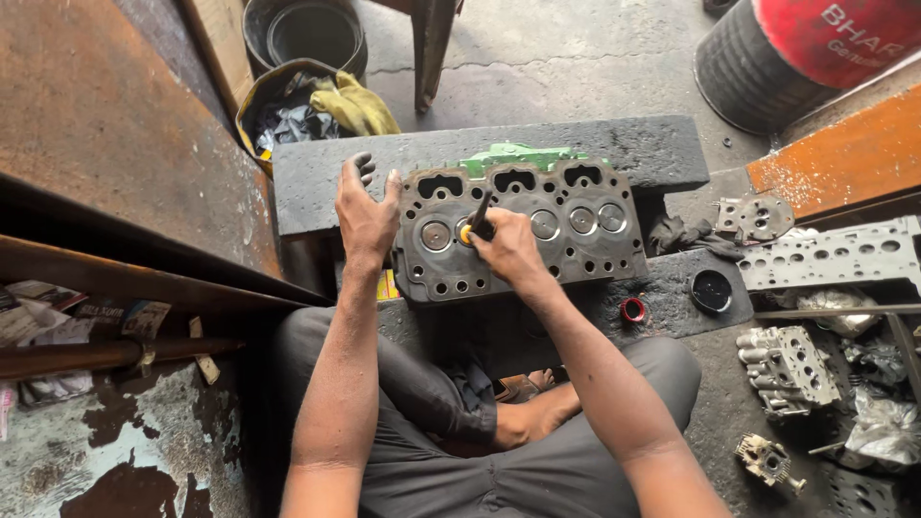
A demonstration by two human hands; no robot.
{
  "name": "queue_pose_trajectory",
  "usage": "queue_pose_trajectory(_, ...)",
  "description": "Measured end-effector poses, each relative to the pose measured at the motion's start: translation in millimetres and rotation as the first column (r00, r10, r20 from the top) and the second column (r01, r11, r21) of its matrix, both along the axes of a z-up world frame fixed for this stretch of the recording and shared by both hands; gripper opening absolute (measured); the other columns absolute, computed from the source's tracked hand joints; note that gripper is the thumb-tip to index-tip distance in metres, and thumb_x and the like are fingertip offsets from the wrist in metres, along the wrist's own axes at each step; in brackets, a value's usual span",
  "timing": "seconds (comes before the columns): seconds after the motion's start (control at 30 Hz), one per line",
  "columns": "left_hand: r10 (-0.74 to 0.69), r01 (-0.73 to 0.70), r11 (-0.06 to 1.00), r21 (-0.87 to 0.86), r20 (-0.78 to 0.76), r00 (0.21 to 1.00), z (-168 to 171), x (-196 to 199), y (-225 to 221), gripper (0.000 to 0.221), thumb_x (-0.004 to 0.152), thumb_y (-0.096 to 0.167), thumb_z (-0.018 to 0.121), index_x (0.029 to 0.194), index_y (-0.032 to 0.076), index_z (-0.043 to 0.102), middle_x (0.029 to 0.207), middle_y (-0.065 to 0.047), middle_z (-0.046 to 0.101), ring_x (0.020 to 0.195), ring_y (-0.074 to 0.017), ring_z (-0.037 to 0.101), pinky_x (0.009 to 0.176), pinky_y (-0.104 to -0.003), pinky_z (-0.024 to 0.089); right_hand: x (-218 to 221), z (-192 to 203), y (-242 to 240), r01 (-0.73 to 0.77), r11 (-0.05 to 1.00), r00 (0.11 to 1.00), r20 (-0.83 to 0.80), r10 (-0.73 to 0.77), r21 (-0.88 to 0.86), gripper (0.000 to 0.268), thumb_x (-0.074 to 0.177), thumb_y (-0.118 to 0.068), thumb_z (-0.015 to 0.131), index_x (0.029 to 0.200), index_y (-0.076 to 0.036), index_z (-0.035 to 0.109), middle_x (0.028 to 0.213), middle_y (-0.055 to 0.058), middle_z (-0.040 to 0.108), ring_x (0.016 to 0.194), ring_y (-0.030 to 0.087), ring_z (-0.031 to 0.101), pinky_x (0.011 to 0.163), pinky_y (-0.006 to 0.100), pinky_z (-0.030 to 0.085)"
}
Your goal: The person wipes and cleans an engine cylinder head by hand with a cloth, applies a substance to a valve, and inserts the valve into the cylinder head.
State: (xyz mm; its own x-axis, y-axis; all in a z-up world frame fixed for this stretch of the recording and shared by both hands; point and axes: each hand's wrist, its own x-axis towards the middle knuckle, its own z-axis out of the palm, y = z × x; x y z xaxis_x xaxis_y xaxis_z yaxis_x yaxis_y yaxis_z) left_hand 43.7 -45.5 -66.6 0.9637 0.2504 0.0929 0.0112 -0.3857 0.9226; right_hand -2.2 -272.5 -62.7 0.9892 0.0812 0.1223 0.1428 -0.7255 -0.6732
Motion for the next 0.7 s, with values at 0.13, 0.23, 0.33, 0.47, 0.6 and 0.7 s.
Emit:
queue_pose_trajectory(0.13,0.028,-0.032,0.994,-0.105,-0.031,0.999,2.4,6.1,10.7,0.047,0.094,0.025,0.071,0.131,0.002,0.056,0.124,-0.020,0.067,0.116,-0.0289,0.068,0.098,-0.042,0.056,6.6,-9.2,-0.5,-0.078,0.997,0.997,0.019,0.078,0.017,0.023,0.078,-0.009,0.082,0.101,-0.005,0.077,0.094,0.013,0.079,0.087,0.024,0.079,0.080,0.033,0.061)
queue_pose_trajectory(0.23,0.033,-0.040,0.992,-0.119,-0.060,0.998,1.7,10.1,13.9,0.046,0.095,0.025,0.071,0.131,0.001,0.057,0.122,-0.020,0.068,0.113,-0.0287,0.069,0.094,-0.040,0.057,7.3,-12.3,-1.1,-0.016,1.000,1.000,0.006,0.016,-0.027,0.021,0.080,-0.009,0.081,0.101,-0.005,0.077,0.094,0.015,0.077,0.086,0.025,0.078,0.077,0.033,0.062)
queue_pose_trajectory(0.33,0.028,-0.039,0.984,-0.176,-0.068,0.997,0.2,8.7,14.6,0.046,0.094,0.026,0.071,0.130,0.000,0.056,0.119,-0.018,0.069,0.109,-0.0270,0.073,0.090,-0.038,0.060,11.2,-10.8,-5.5,-0.034,0.998,0.998,-0.059,0.031,-0.061,0.020,0.079,-0.009,0.082,0.099,-0.006,0.079,0.090,0.014,0.078,0.083,0.026,0.078,0.076,0.034,0.061)
queue_pose_trajectory(0.47,0.027,-0.044,0.979,-0.197,-0.086,0.996,-1.6,10.5,13.3,0.045,0.093,0.024,0.071,0.129,0.001,0.058,0.113,-0.015,0.073,0.103,-0.0249,0.073,0.087,-0.036,0.059,13.8,-6.8,-2.3,0.021,1.000,0.995,-0.096,-0.022,-0.011,0.023,0.076,-0.011,0.083,0.098,-0.008,0.079,0.090,0.013,0.078,0.084,0.025,0.078,0.076,0.034,0.061)
queue_pose_trajectory(0.6,0.024,-0.035,0.986,-0.166,-0.068,0.997,-8.4,15.6,7.6,0.043,0.093,0.024,0.073,0.126,0.000,0.060,0.107,-0.014,0.075,0.099,-0.0227,0.073,0.088,-0.035,0.057,4.6,7.4,10.7,0.025,0.994,0.999,-0.037,-0.029,-0.104,0.025,0.080,-0.012,0.082,0.104,-0.008,0.079,0.097,0.014,0.078,0.091,0.027,0.076,0.081,0.035,0.060)
queue_pose_trajectory(0.7,0.021,-0.034,0.984,-0.175,-0.073,0.997,-12.4,17.4,6.1,0.043,0.091,0.024,0.073,0.125,0.000,0.061,0.106,-0.014,0.075,0.097,-0.0215,0.073,0.086,-0.035,0.057,-0.2,38.4,13.4,-0.063,0.998,0.994,0.087,0.065,-0.017,0.037,0.085,-0.017,0.082,0.118,-0.003,0.072,0.112,0.016,0.074,0.099,0.027,0.073,0.088,0.037,0.057)
